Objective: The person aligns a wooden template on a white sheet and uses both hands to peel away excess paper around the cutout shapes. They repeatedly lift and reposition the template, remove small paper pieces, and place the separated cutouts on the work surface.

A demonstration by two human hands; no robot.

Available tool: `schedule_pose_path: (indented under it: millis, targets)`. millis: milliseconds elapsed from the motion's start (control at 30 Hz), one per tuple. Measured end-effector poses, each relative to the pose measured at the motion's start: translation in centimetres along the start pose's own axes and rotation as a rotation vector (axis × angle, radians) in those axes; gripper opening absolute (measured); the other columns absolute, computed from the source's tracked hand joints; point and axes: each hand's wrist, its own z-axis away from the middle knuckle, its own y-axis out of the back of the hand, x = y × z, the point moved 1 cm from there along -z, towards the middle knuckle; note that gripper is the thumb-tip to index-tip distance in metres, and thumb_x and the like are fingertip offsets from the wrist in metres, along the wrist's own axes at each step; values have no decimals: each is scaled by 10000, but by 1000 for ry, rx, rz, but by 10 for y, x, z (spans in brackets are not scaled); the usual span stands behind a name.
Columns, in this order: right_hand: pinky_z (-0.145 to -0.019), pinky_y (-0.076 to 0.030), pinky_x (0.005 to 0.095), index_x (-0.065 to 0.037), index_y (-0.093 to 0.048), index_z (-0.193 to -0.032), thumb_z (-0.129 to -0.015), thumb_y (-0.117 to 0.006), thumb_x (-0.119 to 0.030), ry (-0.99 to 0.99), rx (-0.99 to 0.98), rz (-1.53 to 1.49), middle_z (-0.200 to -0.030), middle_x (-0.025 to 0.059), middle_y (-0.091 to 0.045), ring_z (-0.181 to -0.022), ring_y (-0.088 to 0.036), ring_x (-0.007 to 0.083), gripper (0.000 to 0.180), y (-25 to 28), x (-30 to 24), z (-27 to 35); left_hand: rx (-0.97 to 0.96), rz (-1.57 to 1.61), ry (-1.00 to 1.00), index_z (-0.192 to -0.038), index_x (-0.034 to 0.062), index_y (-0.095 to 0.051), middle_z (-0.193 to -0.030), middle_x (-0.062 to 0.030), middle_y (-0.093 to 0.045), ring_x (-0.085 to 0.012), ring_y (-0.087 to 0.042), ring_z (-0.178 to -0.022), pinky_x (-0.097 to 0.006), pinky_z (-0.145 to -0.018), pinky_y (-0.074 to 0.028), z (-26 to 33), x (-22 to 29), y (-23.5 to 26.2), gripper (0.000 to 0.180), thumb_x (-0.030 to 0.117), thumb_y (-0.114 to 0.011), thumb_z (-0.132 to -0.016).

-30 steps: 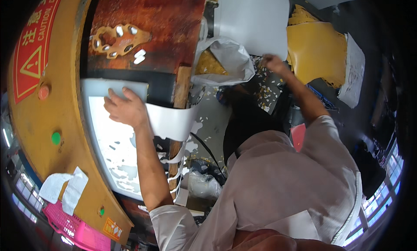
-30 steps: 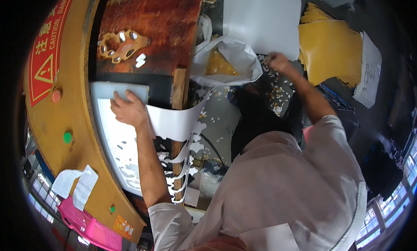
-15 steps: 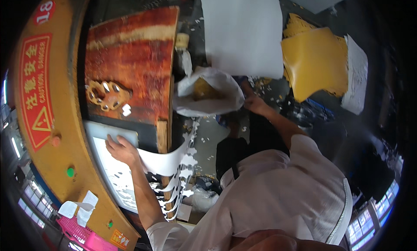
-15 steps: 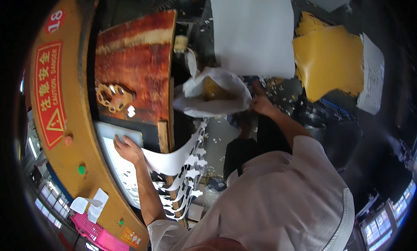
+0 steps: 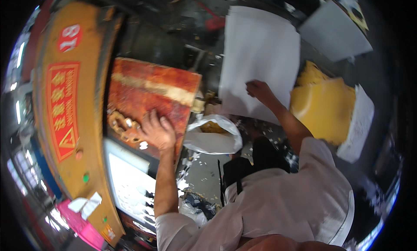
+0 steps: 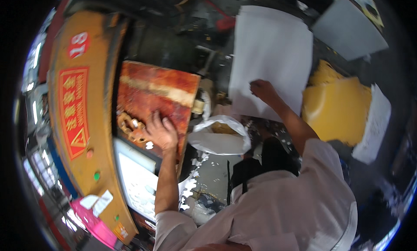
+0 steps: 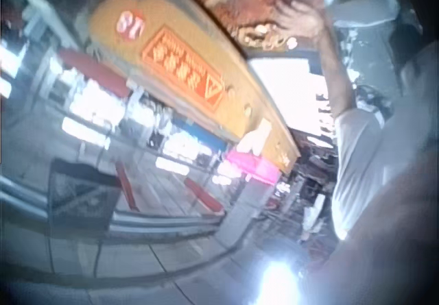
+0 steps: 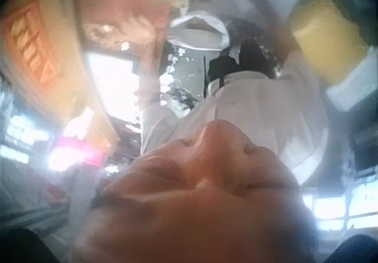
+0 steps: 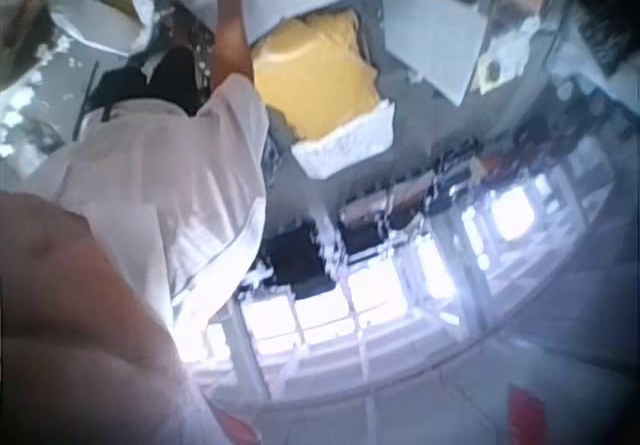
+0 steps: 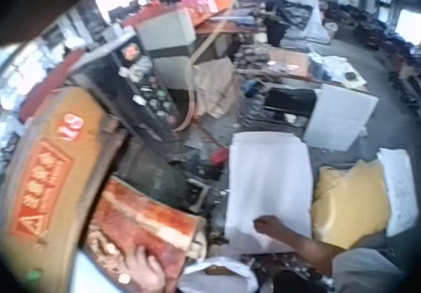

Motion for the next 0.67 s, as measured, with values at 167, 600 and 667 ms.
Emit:
schedule_pose_path:
  millis: [167,600,667]
  targets:
    - [-696,-552,378,-56,-728,-1021,-992,-641,-207,328,-18,344,-836,71,-725,-721,-670,210,177,12,47,41,-37,-21,12,-1404,101,-625,-1411,-149,-611,-332,-534,-1345,-598,-1162,-257,7,-3,-4,469,356,-518,-1025]
    - [-614,-570,393,-45,-782,-1002,-935,-677,-371,-355,5,-15,-795,98,-758,-622,-685,195,349,-59,176,259,27,-82,13,-1407,150,-655,-1431,-119,-636,-306,-573,-1314,-578,-1152,-292,12,-12,-18,458,389,-529,-1037]
    - [-659,-589,420,-55,-783,-1021,-946,-673,-361,-444,80,-99,-813,79,-766,-664,-702,225,333,-55,180,263,17,-63,-6,-1445,180,-630,-1484,-126,-599,-305,-570,-1322,-592,-1169,-271,16,-17,-20,485,418,-529,-1034]
